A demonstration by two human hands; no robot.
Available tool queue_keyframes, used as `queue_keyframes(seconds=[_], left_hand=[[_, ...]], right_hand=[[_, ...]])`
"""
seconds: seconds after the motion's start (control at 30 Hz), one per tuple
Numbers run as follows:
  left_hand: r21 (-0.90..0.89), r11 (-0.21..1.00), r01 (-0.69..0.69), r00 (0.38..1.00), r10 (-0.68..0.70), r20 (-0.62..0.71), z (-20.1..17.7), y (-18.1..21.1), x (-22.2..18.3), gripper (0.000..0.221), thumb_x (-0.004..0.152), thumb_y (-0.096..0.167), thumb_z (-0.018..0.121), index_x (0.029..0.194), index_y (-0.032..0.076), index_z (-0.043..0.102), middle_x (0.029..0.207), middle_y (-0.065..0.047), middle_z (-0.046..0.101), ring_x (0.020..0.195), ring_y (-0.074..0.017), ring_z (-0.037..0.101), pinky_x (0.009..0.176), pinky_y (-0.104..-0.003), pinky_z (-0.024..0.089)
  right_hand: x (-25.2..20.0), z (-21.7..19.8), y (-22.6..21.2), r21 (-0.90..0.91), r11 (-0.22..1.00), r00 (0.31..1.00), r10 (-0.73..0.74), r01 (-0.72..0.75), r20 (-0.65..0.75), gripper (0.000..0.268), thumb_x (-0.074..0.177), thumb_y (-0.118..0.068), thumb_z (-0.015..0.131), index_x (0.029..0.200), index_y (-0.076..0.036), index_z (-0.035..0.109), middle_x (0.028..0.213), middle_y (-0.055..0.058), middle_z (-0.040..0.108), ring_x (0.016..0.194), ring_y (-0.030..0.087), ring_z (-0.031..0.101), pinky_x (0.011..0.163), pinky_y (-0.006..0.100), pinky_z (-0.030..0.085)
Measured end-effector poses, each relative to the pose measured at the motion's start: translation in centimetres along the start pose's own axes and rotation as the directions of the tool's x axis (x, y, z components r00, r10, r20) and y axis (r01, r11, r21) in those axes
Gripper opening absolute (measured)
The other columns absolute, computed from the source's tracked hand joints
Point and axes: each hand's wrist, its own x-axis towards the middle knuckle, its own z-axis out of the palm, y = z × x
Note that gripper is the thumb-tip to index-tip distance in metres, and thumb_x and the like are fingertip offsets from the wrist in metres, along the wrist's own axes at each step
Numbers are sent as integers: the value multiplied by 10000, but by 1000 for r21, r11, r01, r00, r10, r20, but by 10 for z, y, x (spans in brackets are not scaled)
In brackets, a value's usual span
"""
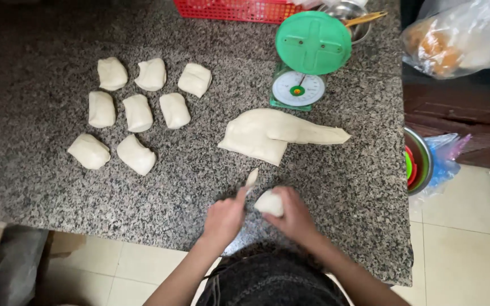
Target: Portioning, weighing, and shaping dough into rolls before placing them into baking tins
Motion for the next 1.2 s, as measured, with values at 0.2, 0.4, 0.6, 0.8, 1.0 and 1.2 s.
queue_keyframes(seconds=[0.2,0.4,0.6,0.8,1.0,1.2], left_hand=[[60,998,-34,981,45,-188,40,-42,12,436,1023,196,613,1429,142,462,932,-231,806,864,-576,774,772,-736,582],[157,984,-86,973,116,-198,42,-38,20,603,1056,218,593,1627,108,433,929,-198,813,830,-529,799,735,-725,617],[-40,998,-47,997,44,-65,11,-16,5,485,1123,-25,629,1581,42,481,847,-86,750,642,-208,726,506,-333,691],[15,999,-51,995,52,-91,11,-13,3,486,1135,-13,636,1590,37,474,749,-65,717,551,-205,677,434,-371,648],[15,995,-94,977,95,-190,26,-30,13,469,1087,43,581,1540,81,470,741,-110,726,662,-358,744,625,-590,678],[-34,996,-80,986,74,-150,20,-24,7,355,1153,70,569,1505,99,536,762,-57,734,592,-220,712,517,-390,719]], right_hand=[[64,-161,-94,173,949,950,286,-263,-124,1094,802,-315,959,1631,-258,247,1648,146,539,1273,427,721,937,544,686],[171,-283,-124,-85,996,858,-71,32,-508,746,880,-412,967,1452,-166,555,1455,162,474,1283,415,635,1101,587,570],[228,-304,-134,-194,964,944,119,-185,-308,769,918,-396,954,1569,-281,559,1559,164,572,1446,406,546,1174,613,529],[231,-299,-128,-245,950,944,110,-192,-311,954,925,-492,911,1707,-235,429,1667,96,576,1516,414,518,1141,636,497],[227,-292,-97,-234,968,944,12,-94,-329,843,987,-459,862,1685,-183,478,1636,216,490,1494,469,465,1187,643,425],[204,-302,-86,-124,992,859,-35,-33,-511,812,1010,-490,822,1654,-142,471,1576,218,534,1493,468,438,1216,666,383]])
